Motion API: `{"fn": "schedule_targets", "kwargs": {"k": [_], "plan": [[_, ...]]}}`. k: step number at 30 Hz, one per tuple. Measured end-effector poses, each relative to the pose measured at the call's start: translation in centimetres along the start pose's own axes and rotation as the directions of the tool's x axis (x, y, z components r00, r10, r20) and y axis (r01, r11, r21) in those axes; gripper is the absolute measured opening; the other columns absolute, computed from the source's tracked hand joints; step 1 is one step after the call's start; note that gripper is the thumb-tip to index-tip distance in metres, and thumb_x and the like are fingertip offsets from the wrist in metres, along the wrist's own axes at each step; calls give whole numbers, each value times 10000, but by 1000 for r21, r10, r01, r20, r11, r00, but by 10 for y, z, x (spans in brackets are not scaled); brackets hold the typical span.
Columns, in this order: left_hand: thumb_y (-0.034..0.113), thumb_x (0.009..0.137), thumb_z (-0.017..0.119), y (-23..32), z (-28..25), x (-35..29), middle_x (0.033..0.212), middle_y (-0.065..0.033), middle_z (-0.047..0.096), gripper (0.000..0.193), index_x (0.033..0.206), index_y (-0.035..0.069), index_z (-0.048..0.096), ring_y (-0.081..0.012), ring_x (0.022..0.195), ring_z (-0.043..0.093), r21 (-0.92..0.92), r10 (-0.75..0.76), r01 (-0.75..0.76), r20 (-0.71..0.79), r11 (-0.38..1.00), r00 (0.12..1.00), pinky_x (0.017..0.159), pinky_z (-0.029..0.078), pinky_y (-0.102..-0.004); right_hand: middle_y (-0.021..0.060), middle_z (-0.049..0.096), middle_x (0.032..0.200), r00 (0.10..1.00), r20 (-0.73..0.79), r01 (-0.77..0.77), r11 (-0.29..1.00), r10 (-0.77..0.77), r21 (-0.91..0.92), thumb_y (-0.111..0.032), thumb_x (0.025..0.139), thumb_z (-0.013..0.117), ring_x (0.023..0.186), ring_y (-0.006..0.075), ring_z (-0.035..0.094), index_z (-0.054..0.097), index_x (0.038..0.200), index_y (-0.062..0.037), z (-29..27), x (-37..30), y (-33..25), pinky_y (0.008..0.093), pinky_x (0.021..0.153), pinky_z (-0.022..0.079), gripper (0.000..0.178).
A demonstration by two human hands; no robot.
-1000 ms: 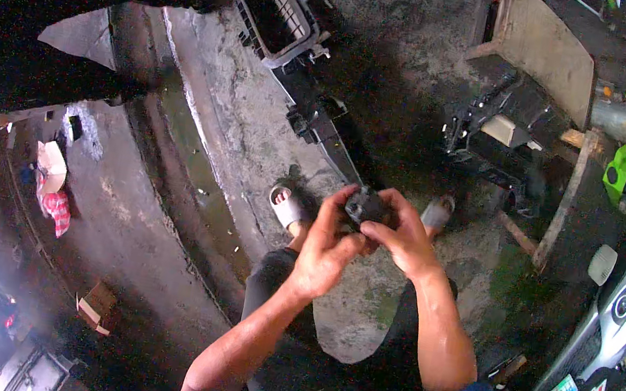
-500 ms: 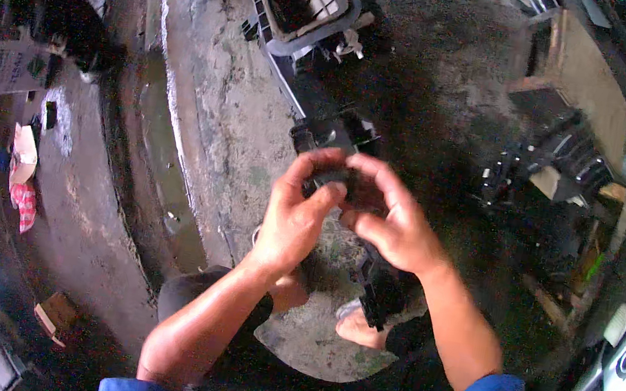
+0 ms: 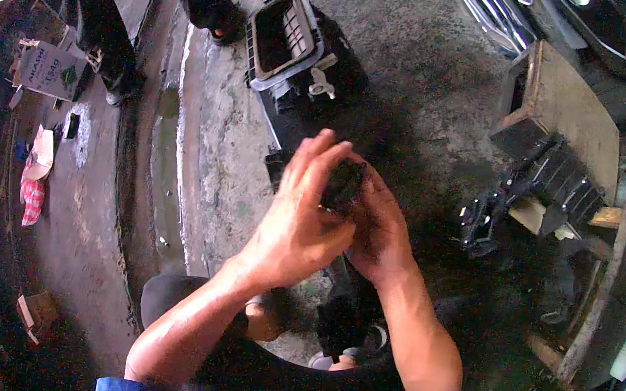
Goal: Repairing or assembling a plastic air intake or filter housing for a vehicle.
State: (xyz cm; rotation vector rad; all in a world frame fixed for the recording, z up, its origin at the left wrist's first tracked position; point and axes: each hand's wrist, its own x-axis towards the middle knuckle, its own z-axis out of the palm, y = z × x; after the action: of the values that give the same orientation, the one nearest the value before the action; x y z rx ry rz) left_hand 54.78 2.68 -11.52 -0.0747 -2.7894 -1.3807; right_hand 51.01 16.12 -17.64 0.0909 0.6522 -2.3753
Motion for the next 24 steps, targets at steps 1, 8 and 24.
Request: {"fn": "schedule_targets", "kwargs": {"k": [1, 8, 24], "plan": [[80, 689, 691, 4, 0, 2, 1489, -257, 226, 807, 1409, 43, 330, -442, 1406, 152, 100, -17, 18, -16, 995, 1000, 1138, 218, -505, 81, 592, 1201, 1000, 27, -6, 1000, 5, 27, -281, 941, 571, 1063, 220, 604, 454, 1331, -74, -8, 0, -5, 364, 851, 538, 457], [104, 701, 690, 31, -69, 5, 1497, -211, 280, 654, 1319, 95, 478, -403, 1402, 212, 551, -67, 77, -39, 831, 997, 1142, 217, -477, 91, 576, 1258, 1000, 11, -17, 994, 16, 110, -307, 900, 635, 1120, 288, 594, 465, 1334, -112, -45, 3, -27, 370, 834, 577, 506], [57, 714, 641, -136, -46, 99, 1326, -210, 471, 572, 1268, 68, 499, -381, 1238, 445, 419, 192, -118, -139, 900, 971, 1044, 371, -430, 70, 646, 990, 947, -151, -310, 927, 282, -212, -335, 899, 517, 821, 185, 636, 557, 1270, -131, -76, 81, -8, 313, 554, 506, 425]]}}
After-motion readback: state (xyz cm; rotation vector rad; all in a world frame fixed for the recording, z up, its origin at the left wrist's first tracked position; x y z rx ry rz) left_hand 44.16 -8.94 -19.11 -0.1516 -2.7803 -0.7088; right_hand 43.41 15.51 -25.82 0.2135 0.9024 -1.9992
